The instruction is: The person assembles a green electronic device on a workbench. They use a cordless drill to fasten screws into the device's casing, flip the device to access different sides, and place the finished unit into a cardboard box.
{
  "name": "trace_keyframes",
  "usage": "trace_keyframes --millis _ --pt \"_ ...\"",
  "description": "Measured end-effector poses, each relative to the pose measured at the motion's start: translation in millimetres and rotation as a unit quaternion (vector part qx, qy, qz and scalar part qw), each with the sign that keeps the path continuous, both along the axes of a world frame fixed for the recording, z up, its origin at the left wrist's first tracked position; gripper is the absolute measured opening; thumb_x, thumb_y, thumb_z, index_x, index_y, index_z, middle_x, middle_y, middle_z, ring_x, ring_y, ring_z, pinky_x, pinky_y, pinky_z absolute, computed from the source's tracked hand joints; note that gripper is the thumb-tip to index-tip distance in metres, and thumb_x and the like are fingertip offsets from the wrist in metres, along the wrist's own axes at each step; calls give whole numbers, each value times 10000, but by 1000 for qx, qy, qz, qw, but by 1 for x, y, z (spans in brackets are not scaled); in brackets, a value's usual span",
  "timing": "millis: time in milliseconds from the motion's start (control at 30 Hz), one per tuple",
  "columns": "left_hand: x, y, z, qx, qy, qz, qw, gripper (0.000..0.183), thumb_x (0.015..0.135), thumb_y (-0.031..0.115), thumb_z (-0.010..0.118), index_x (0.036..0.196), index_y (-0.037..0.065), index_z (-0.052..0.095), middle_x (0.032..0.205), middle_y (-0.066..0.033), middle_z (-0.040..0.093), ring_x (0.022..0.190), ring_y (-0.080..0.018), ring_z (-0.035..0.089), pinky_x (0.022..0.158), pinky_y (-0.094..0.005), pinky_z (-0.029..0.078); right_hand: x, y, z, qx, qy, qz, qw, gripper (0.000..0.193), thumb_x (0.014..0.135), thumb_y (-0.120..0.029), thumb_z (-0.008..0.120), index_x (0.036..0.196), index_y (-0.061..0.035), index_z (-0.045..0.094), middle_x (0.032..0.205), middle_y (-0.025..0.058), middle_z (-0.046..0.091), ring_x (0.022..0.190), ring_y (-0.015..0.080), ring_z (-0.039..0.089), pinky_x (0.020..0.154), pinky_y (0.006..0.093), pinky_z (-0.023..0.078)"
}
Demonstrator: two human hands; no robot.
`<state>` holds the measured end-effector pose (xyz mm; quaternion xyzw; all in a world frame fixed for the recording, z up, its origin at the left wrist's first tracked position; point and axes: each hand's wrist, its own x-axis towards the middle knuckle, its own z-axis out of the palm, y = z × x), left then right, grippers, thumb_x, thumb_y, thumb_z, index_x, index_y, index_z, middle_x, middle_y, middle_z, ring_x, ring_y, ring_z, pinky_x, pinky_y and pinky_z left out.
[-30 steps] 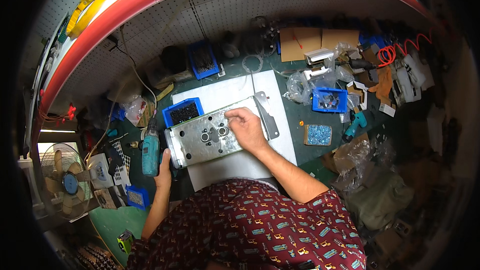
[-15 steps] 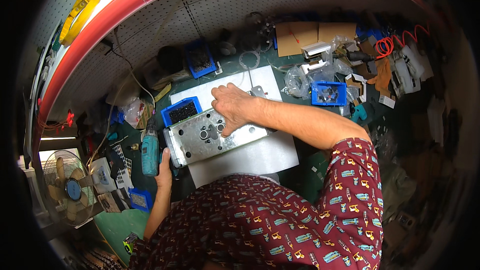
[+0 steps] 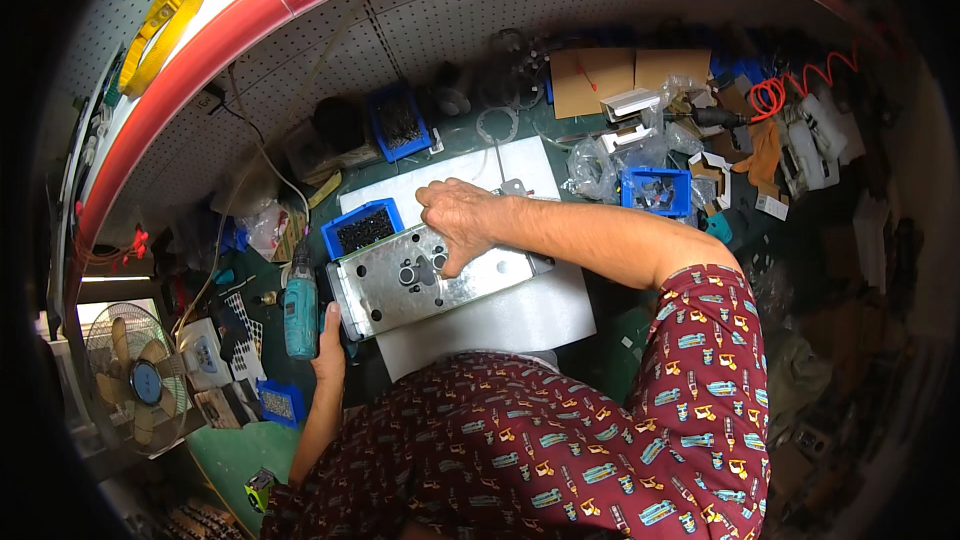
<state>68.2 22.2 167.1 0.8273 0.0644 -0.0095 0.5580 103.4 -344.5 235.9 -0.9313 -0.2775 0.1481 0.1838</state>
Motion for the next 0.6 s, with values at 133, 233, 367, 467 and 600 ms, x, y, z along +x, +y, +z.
trace_keyframes --millis 133,233,367,467,600 --pt "-1 3 -8 -31 -31 -15 999 460 908 176 830 1273 -32 644 1142 -85 665 1004 -189 612 903 -365 515 -12 1 16 58 13 -115 992 574 794 -374 799 1152 66 707 991 162 622 958 255 604 872 372 527" --pt "-4 6 -13 -44 -18 -12 999 460 908 167 828 1279 -34 642 1163 -87 660 1023 -187 609 916 -361 513 -36 -8 24 433 288 -369 771 441 949 -241 673 1301 24 652 946 93 641 885 155 600 795 295 518" --pt "-1 8 -16 -44 -26 -19 999 447 916 162 819 1275 -36 644 1160 -84 658 1029 -191 608 925 -358 512 -75 7 15 476 263 -435 717 316 1041 -63 471 1272 96 618 964 93 680 851 130 643 767 276 569" --pt "-1 9 -16 -41 -23 -23 999 434 919 166 815 1263 -39 649 1156 -83 662 1030 -195 610 928 -360 509 -107 25 5 544 209 -418 697 329 1087 -147 460 1241 116 584 1044 210 707 911 230 746 803 330 626" --pt "0 8 -13 -14 -28 -27 999 420 924 171 807 1250 -44 653 1156 -84 667 1025 -197 612 927 -363 507 -120 26 -5 450 239 -432 744 384 1116 -280 463 1248 64 570 949 150 696 750 185 694 707 319 590"
